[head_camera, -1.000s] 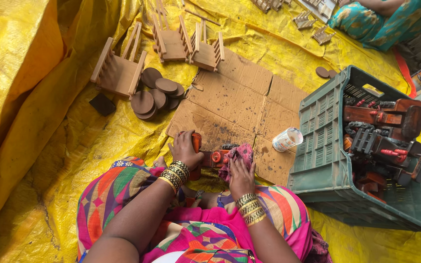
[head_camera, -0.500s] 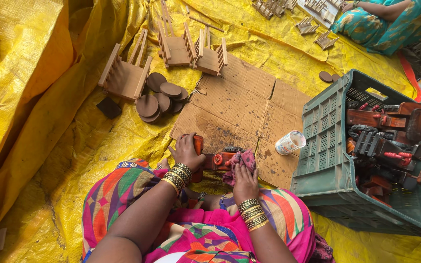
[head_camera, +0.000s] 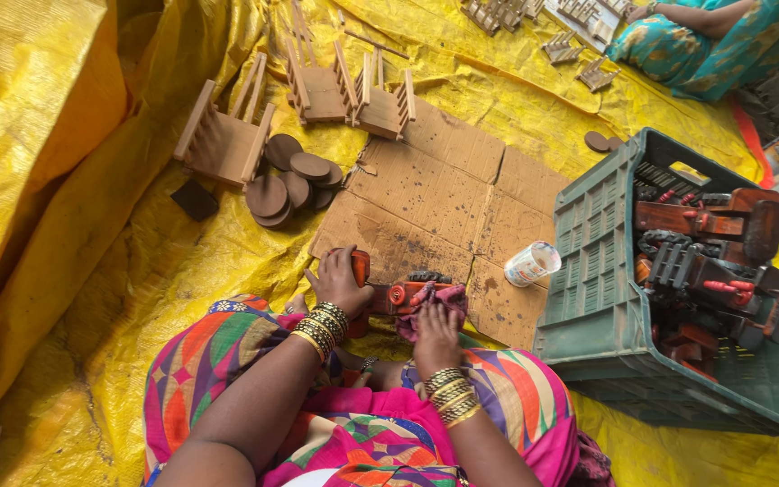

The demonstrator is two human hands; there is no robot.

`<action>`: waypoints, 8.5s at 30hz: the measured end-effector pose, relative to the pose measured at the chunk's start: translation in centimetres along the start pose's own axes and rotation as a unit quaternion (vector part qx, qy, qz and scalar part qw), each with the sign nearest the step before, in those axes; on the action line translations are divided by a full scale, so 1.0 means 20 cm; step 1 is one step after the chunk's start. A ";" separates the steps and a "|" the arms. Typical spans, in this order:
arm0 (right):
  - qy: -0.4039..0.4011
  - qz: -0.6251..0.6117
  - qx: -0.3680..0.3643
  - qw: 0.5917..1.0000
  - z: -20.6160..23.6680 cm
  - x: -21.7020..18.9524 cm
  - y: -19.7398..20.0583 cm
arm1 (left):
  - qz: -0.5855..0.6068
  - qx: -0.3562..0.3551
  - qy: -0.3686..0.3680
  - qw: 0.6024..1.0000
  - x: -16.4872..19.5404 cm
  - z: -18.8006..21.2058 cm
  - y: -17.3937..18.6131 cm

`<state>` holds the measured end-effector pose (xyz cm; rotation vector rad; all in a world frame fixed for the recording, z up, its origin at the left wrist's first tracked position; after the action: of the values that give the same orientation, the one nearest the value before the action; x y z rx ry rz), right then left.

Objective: The person sits on the ground and wipes wooden toy tractors with a pink cloth, turning each toy to rub different surfaces. Finished toys are set aside on the tarp and new toys are taken from a green crate to continue the work.

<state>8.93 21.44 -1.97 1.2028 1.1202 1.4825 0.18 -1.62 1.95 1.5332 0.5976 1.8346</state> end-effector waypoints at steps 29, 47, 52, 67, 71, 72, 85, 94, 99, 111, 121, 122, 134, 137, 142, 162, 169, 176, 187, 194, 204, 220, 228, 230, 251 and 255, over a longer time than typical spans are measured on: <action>0.018 -0.299 0.043 0.953 -0.11 0.12 0.11 | 0.019 -0.002 0.024 1.000 0.02 0.04 0.02; 0.087 -0.170 0.132 0.973 -0.15 0.00 0.32 | 0.012 0.002 0.014 1.000 0.01 0.01 0.01; 0.041 -0.218 0.076 0.972 -0.09 0.04 0.21 | 0.017 0.011 0.016 1.000 0.02 0.03 0.02; -0.112 -0.303 0.069 0.944 0.04 0.37 0.29 | 0.022 -0.020 0.016 0.999 0.04 0.05 0.05; -0.030 -0.306 0.132 0.943 0.03 0.19 0.37 | 0.016 -0.015 0.016 1.000 0.03 0.04 0.04; -0.011 -0.287 0.165 0.944 0.03 0.15 0.39 | 0.015 -0.009 0.014 1.000 0.02 0.03 0.04; 0.078 -0.232 0.128 0.961 -0.23 0.02 0.27 | 0.014 0.013 0.011 1.000 -0.02 0.00 -0.02; 0.036 -0.243 0.087 0.966 -0.11 0.04 0.24 | 0.018 0.013 0.024 0.999 -0.01 0.01 -0.01; 0.007 -0.254 0.069 0.965 -0.05 0.14 0.22 | 0.015 0.002 0.019 1.000 -0.02 0.00 -0.01; -0.004 -0.566 0.091 0.820 -0.02 0.36 0.31 | 0.010 0.006 0.007 1.000 -0.04 -0.01 -0.02; 0.081 -0.212 0.129 0.965 -0.16 0.03 0.24 | -0.001 0.013 0.010 1.000 -0.03 -0.01 -0.03; 0.087 -0.210 0.112 0.967 -0.16 0.03 0.24 | 0.002 0.018 0.017 1.000 -0.03 -0.01 -0.03; -0.022 -0.321 0.002 0.947 0.00 0.25 0.33 | 0.002 0.019 0.017 1.000 -0.05 -0.02 -0.05; -0.006 -0.405 0.040 0.913 -0.05 0.24 0.36 | -0.002 0.015 0.016 1.000 -0.05 -0.02 -0.06; 0.089 -0.316 0.117 0.937 -0.19 0.07 0.33 | -0.008 0.022 0.014 1.000 -0.04 -0.02 -0.05; -0.078 -0.467 0.195 0.859 0.01 0.43 0.43 | 0.004 0.009 0.020 1.000 -0.01 0.01 -0.01; 0.025 -0.364 0.192 0.911 -0.21 0.16 0.33 | -0.001 0.013 0.028 1.000 -0.03 0.00 -0.02; -0.056 -0.202 0.212 0.955 -0.21 0.18 0.30 | 0.002 0.009 0.024 1.000 -0.01 0.00 -0.01; -0.082 -0.436 0.269 0.855 -0.14 0.23 0.42 | 0.026 0.002 0.018 0.999 0.00 0.03 -0.02; -0.141 -0.404 0.307 0.850 -0.12 0.43 0.40 | 0.026 0.010 0.013 1.000 0.00 0.01 -0.04; -0.120 -0.190 0.103 0.969 -0.06 0.23 0.03 | 0.010 0.042 -0.001 0.999 -0.04 -0.02 -0.08; -0.136 -0.163 0.012 0.977 0.00 0.15 0.18 | 0.008 0.017 0.005 1.000 -0.03 -0.02 -0.08; -0.009 -0.251 -0.019 0.968 0.12 -0.01 0.30 | 0.013 0.017 -0.001 1.000 -0.05 -0.02 -0.10; -0.014 -0.281 0.066 0.957 0.07 0.10 0.37 | 0.017 0.022 -0.009 1.000 -0.05 -0.03 -0.10; 0.151 -0.189 -0.046 0.969 -0.49 0.07 0.49 | 0.010 0.050 -0.005 0.999 -0.05 -0.03 -0.08; 0.148 -0.243 -0.118 0.951 -0.51 0.06 0.51 | 0.016 0.064 -0.006 0.998 -0.05 -0.04 -0.08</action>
<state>-2.27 19.59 6.91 0.4966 1.2830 1.3809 -0.16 -1.23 -0.03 1.6448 0.7020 1.8398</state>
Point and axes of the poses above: each hand's wrist, its own z-axis away from the middle knuckle, its own y-axis out of the back of the hand, x = y × z, the point moved 3 cm from there along -z, towards the middle knuckle, and after that the axes turned 13 degrees about -x, right-handed, at the moved point
